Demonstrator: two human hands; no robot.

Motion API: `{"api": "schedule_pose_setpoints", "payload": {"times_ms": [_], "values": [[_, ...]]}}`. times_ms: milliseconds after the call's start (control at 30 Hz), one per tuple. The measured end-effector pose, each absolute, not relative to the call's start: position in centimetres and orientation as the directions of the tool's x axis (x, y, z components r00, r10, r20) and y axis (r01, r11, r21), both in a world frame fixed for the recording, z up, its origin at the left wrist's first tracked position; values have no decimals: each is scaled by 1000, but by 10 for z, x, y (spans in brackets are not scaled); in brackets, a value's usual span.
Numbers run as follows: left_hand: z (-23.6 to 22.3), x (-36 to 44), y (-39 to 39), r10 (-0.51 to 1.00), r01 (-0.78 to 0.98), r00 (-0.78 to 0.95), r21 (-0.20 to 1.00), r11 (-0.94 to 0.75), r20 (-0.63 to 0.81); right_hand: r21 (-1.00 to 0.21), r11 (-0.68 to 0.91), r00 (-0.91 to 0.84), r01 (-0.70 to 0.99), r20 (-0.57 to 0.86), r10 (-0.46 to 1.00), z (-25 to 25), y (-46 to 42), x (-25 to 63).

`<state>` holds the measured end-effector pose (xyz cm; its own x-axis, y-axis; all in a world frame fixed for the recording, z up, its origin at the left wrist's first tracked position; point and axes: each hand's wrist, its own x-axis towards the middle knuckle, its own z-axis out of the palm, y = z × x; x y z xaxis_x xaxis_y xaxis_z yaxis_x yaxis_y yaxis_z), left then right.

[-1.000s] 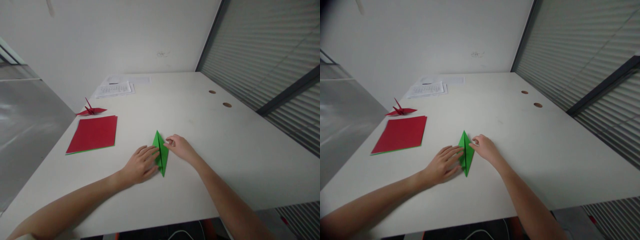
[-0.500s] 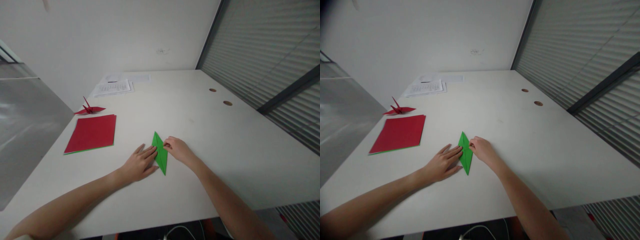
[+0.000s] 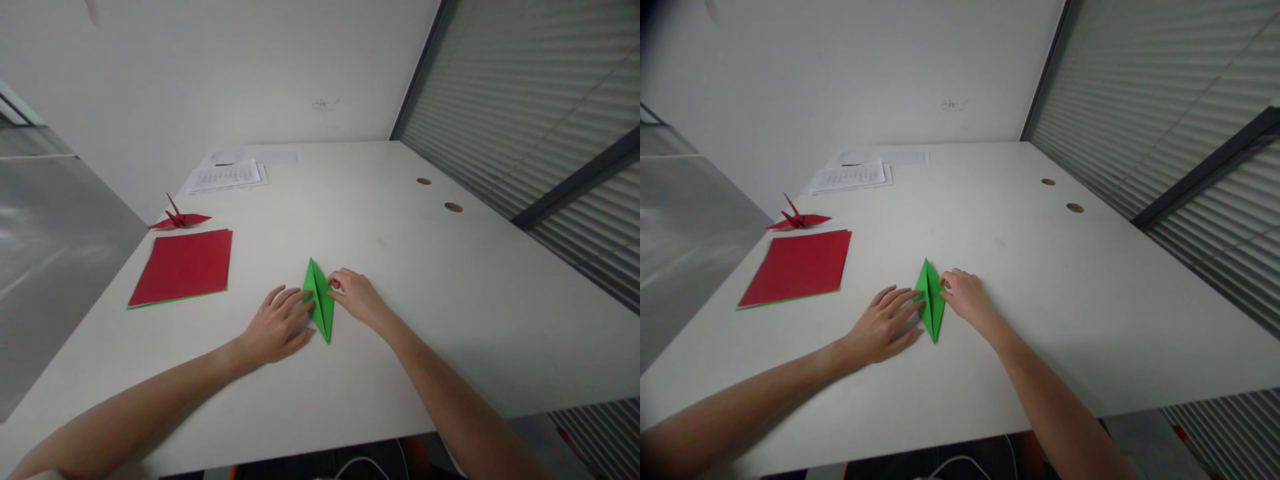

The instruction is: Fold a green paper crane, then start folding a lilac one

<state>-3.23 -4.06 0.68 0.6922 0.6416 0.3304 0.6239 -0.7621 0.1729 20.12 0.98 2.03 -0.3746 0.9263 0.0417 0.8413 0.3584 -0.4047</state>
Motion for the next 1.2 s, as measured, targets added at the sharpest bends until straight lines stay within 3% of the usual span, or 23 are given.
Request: {"api": "schedule_pose_setpoints", "payload": {"times_ms": [200,333,433,767,1033,1200], "values": [[8,-32,-40,679,652,693,191,-734,243,-423,416,-409,805,112,906,20,10,199],[8,-32,-39,685,652,690,212,-728,233,-432,574,-536,696,219,815,17,11,199],[8,-33,-38,728,688,636,238,-685,257,-416,636,-610,650,213,763,13,10,199],[6,-31,-38,705,671,638,227,-706,309,-351,622,-612,700,155,776,17,5,198],[3,-32,-36,699,662,638,234,-712,322,-411,440,-344,799,287,894,16,20,216],[7,-30,-36,695,658,647,231,-717,314,-382,559,-515,736,219,829,16,17,219]]}}
